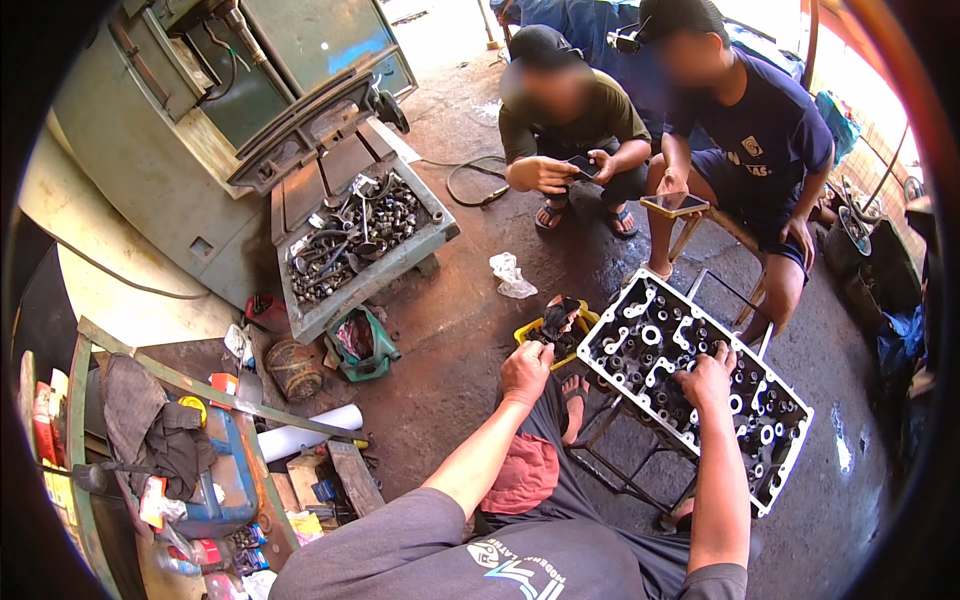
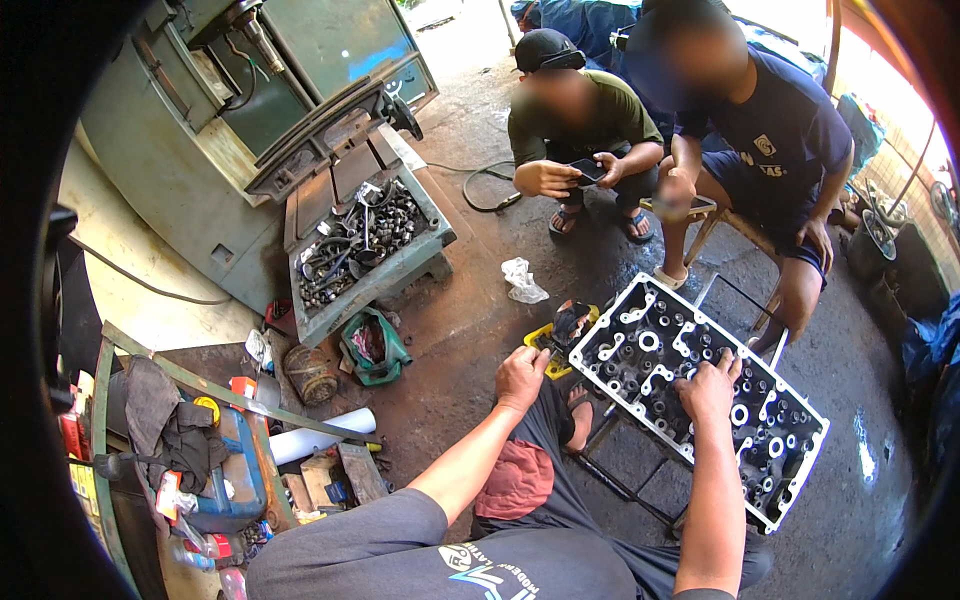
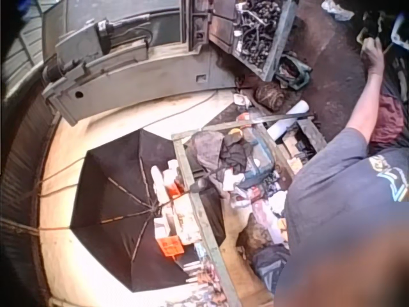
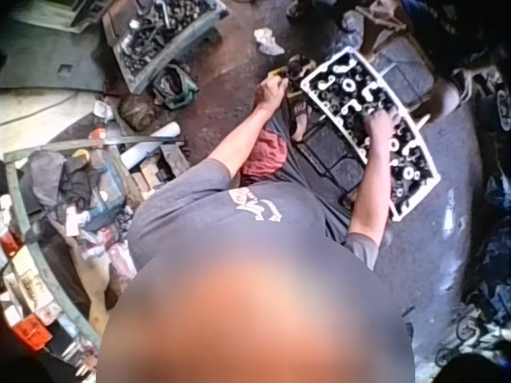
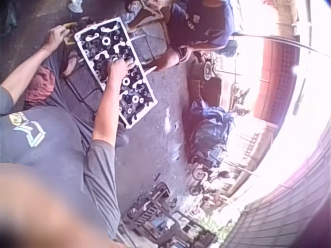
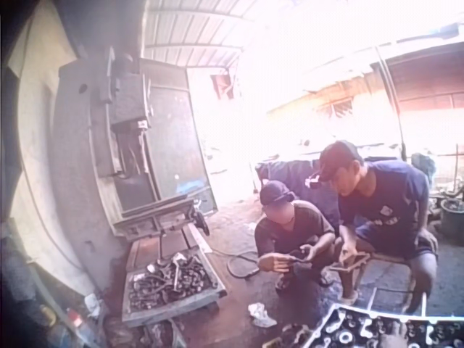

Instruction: The person sits on the floor and repeatedly picks small cylindrical engine parts from a nearby shelf, then places them into corresponding holes in a cylinder head resting on a stand. The person handles the parts one at a time, occasionally inspecting them before insertion.

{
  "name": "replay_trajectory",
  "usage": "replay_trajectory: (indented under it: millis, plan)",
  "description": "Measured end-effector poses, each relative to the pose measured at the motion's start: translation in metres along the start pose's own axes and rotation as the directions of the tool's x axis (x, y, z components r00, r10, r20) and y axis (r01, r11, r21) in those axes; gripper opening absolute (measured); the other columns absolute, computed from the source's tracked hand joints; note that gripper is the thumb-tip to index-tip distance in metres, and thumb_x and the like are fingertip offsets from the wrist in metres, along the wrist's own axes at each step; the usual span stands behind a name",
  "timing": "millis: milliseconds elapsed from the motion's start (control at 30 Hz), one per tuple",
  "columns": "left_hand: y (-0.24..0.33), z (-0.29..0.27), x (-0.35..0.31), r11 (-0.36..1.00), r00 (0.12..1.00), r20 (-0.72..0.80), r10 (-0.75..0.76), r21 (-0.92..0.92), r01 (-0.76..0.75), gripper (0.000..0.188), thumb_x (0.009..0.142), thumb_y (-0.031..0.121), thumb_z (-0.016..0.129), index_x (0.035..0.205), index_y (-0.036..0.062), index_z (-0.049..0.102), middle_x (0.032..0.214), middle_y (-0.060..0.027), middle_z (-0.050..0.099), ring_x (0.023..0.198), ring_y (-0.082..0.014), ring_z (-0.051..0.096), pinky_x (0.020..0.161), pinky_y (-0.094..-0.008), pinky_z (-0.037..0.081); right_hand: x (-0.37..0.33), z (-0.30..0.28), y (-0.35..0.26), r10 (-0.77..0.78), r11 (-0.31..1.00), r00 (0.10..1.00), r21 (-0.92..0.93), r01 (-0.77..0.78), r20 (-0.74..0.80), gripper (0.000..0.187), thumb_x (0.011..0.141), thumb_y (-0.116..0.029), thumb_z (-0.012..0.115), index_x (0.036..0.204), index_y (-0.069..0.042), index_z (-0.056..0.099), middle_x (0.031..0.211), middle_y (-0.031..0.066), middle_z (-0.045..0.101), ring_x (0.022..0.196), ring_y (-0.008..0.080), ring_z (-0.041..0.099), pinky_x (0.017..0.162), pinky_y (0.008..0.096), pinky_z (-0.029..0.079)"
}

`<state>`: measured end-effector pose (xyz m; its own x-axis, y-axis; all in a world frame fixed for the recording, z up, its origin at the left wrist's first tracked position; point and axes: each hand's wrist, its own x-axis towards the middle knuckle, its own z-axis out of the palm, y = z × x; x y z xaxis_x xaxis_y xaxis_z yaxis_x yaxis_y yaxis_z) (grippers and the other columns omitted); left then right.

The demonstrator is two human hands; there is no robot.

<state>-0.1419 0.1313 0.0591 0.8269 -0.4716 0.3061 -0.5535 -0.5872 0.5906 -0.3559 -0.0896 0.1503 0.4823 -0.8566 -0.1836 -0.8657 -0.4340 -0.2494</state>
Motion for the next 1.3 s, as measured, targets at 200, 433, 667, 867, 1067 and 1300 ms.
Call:
replay_trajectory:
  millis: [200, 433, 667, 867, 1067, 1300]
  plan:
    - [0.001, 0.0, 0.0, 0.999, 1.0, -0.012, -0.012, -0.033, 0.011, 0.027, 0.087, 0.031, 0.064, 0.075, 0.0065, 0.062, 0.081, -0.012, 0.064, 0.075, -0.0355, 0.063, 0.064, -0.0444, 0.049, 0.005, 0.002, -0.002, 0.039, 0.999, 0.999, -0.005, -0.039, 0.001, 0.047, 0.067, -0.026, 0.078, 0.103, 0.003, 0.069, 0.15, 0.0281, 0.028, 0.14, 0.0468, 0.022, 0.114, 0.044, 0.03]
    - [0.007, 0.001, 0.0, 1.0, 1.0, 0.015, -0.008, -0.012, 0.008, 0.027, 0.087, 0.031, 0.064, 0.075, 0.0069, 0.063, 0.08, -0.0117, 0.063, 0.074, -0.0349, 0.063, 0.063, -0.0437, 0.048, 0.006, -0.001, -0.006, 0.064, 0.998, 0.998, -0.002, -0.064, -0.014, 0.048, 0.066, -0.026, 0.078, 0.103, 0.003, 0.069, 0.149, 0.0263, 0.031, 0.14, 0.0456, 0.024, 0.11, 0.0453, 0.036]
    - [0.012, 0.006, 0.002, 1.0, 1.0, 0.003, -0.002, -0.028, 0.002, 0.027, 0.086, 0.031, 0.065, 0.075, 0.0069, 0.064, 0.078, -0.0116, 0.063, 0.072, -0.0341, 0.063, 0.062, -0.0429, 0.048, 0.007, -0.004, -0.01, 0.112, 0.994, 0.993, -0.021, -0.111, 0.03, 0.052, 0.067, -0.026, 0.079, 0.11, 0.002, 0.066, 0.152, 0.0237, 0.027, 0.141, 0.0433, 0.023, 0.104, 0.0513, 0.041]
    - [0.014, 0.005, 0.004, 1.0, 1.0, 0.025, -0.01, 0.005, 0.01, 0.028, 0.087, 0.032, 0.064, 0.075, 0.0065, 0.064, 0.078, -0.0121, 0.063, 0.073, -0.035, 0.063, 0.063, -0.0435, 0.048, 0.005, -0.009, -0.01, 0.069, 0.997, 0.994, -0.051, -0.065, 0.082, 0.055, 0.072, -0.028, 0.077, 0.117, 0.0, 0.063, 0.153, 0.024, 0.024, 0.142, 0.0438, 0.021, 0.103, 0.0542, 0.041]
    - [0.009, 0.012, 0.006, 1.0, 1.0, 0.0, 0.006, -0.004, -0.006, 0.035, 0.091, 0.034, 0.06, 0.073, 0.004, 0.058, 0.079, -0.0156, 0.061, 0.075, -0.0391, 0.061, 0.064, -0.0468, 0.046, 0.004, -0.006, -0.006, 0.039, 0.995, 0.995, -0.09, -0.031, 0.089, 0.053, 0.075, -0.03, 0.073, 0.118, 0.0, 0.062, 0.154, 0.0256, 0.022, 0.142, 0.0462, 0.018, 0.104, 0.0562, 0.039]
    - [0.03, -0.007, 0.013, 0.766, 0.934, 0.035, -0.356, -0.561, 0.313, 0.03, 0.097, 0.027, 0.059, 0.079, 0.0035, 0.065, 0.058, 0.0011, 0.052, 0.059, -0.0089, 0.049, 0.055, -0.0279, 0.039, -0.025, -0.009, -0.006, -0.055, 0.974, 0.972, 0.202, 0.103, -0.231, 0.052, 0.08, -0.02, 0.068, 0.126, 0.001, 0.054, 0.141, 0.0267, 0.041, 0.134, 0.0422, 0.034, 0.108, 0.0504, 0.034]
